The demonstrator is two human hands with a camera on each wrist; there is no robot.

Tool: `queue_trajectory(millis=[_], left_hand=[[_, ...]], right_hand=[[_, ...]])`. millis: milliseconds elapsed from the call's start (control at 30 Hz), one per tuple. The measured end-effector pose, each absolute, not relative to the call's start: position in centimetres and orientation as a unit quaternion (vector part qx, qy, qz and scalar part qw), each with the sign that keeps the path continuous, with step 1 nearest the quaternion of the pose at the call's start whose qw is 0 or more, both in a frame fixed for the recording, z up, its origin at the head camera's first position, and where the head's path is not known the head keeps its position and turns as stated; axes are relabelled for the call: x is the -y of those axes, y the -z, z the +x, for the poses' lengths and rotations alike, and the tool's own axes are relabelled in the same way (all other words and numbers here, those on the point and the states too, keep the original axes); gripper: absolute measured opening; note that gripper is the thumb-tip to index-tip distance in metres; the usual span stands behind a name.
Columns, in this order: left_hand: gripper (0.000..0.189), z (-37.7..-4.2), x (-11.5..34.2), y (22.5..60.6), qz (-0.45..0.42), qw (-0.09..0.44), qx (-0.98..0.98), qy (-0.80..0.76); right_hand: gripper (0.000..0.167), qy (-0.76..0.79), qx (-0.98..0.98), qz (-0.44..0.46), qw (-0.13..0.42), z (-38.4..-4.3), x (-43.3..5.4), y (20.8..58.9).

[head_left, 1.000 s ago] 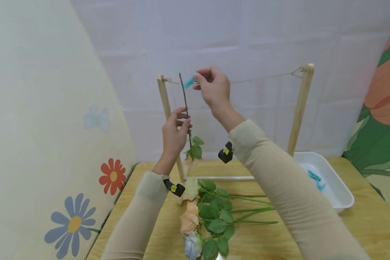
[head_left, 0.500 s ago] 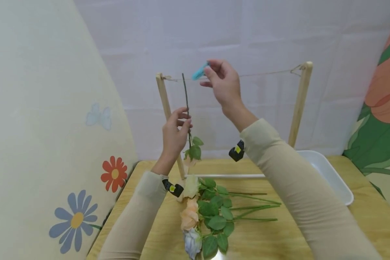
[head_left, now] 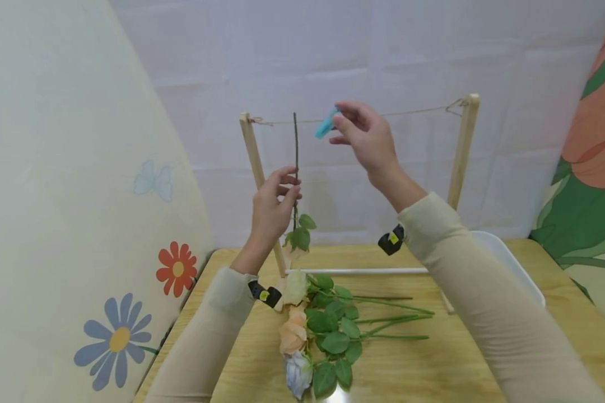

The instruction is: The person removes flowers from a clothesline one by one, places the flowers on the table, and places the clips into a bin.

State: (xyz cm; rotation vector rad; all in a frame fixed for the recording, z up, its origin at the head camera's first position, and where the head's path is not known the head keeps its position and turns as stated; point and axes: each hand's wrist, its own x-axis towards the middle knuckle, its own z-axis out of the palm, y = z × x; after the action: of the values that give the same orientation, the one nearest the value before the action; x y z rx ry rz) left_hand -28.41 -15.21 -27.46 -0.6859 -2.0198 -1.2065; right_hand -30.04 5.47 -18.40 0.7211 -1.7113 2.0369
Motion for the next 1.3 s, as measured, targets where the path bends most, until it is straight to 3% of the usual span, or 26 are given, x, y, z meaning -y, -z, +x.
queue_trajectory(millis=[833,1300], left_hand=[[0.033,-26.4,14.8,28.6,-0.321,0.298,0.830,0.345],[0.036,-24.9,14.5,30.4,-0.376,0.309,0.844,0.226]], right_hand=[[0.030,-0.710,0.635,0.256,0.165,-29.1,-11.1,21.1],[0.026,-0.690,0.654,0.256,0.172,-28.2,-14.5,23.2]])
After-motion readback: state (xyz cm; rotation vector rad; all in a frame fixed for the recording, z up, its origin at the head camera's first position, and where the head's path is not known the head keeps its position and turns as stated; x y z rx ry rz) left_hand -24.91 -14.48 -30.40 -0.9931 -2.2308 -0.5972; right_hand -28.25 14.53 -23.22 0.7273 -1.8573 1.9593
